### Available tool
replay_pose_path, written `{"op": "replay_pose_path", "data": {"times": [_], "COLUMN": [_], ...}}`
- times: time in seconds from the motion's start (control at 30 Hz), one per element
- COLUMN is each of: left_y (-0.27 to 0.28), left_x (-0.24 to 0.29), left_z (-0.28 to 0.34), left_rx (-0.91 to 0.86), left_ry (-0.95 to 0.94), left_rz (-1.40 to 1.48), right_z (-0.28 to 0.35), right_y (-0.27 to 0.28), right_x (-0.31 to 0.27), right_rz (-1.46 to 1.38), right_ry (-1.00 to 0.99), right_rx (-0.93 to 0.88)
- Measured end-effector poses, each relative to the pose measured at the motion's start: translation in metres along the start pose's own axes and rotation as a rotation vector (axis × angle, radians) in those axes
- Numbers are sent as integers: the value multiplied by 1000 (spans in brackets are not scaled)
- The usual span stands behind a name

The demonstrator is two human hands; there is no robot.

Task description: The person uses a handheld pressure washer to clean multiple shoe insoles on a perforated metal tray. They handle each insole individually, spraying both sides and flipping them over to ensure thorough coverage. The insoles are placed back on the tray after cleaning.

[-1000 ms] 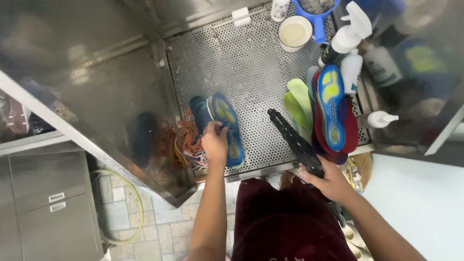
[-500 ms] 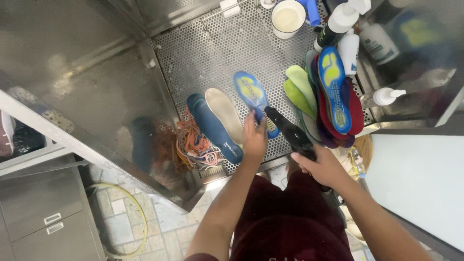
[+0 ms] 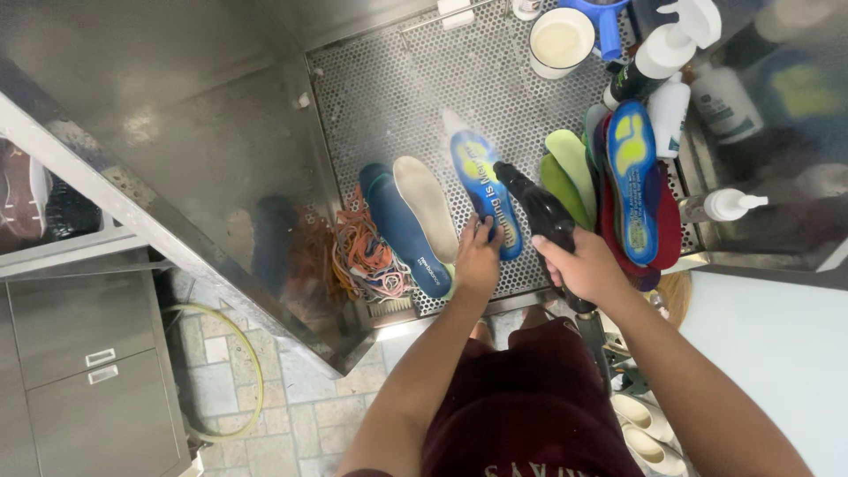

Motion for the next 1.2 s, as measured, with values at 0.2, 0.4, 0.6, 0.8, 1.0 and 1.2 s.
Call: {"op": "replay_pose_path", "data": {"times": [0.2, 0.4, 0.6, 0.8, 1.0, 1.2], "left_y": [3, -2, -8, -10, -3, -5], "left_x": [6, 9, 6, 5, 6, 6], "left_z": [-5, -7, -10, -9, -17, -21], "left_rx": [-33, -98, -109, -150, -253, -352], "left_ry": [-31, -41, -35, -38, -48, -25], "left_rz": [-73, -104, -101, -108, -118, -166], "right_z": [-5, -4, 1, -6, -14, -15], "right_y": [2, -6, -8, -12, -15, -17], "right_x": [-2, -9, -12, -12, -11, -31], "right_rz": [10, -34, -9, -44, -71, -21], "right_ry": [-60, 9, 1, 48, 9, 26], "right_rx": [-36, -86, -129, -148, -138, -122]}}
Point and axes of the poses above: each hand's wrist, its own z-axis away from the middle knuckle, its own y-axis out of the back of the hand, x = y × z, the point moved 4 cm from there along -z, towards the middle knuckle, and after that the axes turned 13 degrees about -z, right-handed, at the moved point
